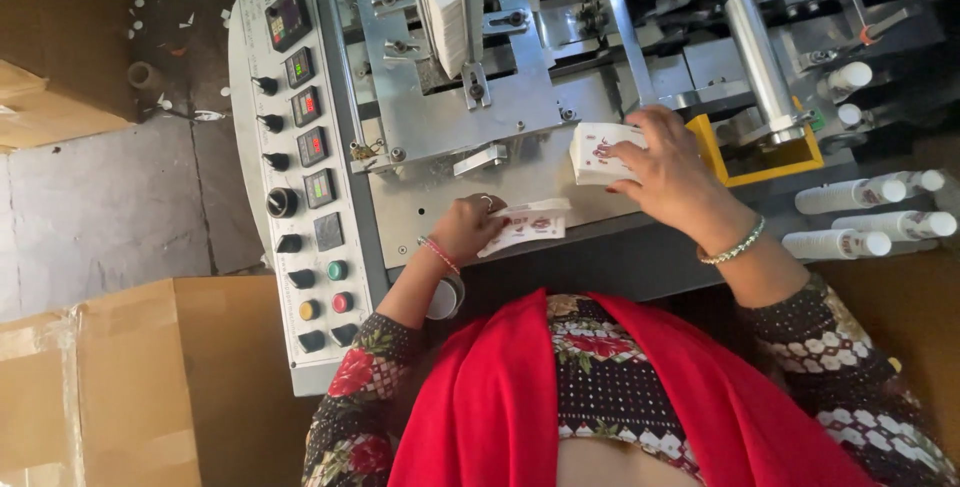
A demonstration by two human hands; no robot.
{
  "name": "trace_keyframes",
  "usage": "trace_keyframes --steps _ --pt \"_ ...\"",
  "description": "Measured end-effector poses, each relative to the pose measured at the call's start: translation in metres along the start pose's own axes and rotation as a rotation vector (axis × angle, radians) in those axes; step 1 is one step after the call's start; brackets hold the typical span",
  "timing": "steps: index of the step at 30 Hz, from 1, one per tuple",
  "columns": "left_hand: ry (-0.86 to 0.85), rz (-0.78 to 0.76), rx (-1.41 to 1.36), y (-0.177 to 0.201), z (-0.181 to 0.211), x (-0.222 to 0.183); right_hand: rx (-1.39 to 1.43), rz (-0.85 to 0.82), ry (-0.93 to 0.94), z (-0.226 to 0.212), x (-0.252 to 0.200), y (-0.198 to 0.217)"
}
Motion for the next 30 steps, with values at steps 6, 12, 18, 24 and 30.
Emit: trace_keyframes --steps 6,12,18,24,30 --pt "-0.215 0.187 0.309 0.007 -0.018 0.005 -0.026 -0.046 -0.041 0.038 0.008 -0.016" --pt "0.206 -0.085 -0.479 0.020 0.071 0.009 0.202 -0.020 0.019 0.019 0.003 0.028" --pt "0.061 -0.327 -0.925 0.011 0.122 0.000 0.136 -0.058 0.398 -0.091 -0.022 0.042" --pt "0.069 -0.390 -0.564 -0.009 0.110 -0.028 0.536 -0.268 0.115 -0.059 -0.025 0.030" --pt "-0.218 -0.410 -0.463 0.006 0.125 -0.024 0.192 -0.239 0.409 -0.071 -0.041 -0.005"
Point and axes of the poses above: each hand's wrist, its own x-axis towards the middle knuckle, its own y-axis out of the back of the hand, z = x × y, the point moved 4 cm from there along x, towards the middle knuckle, and after that the axes turned 7 degrees about -y, right-handed, at the moved point
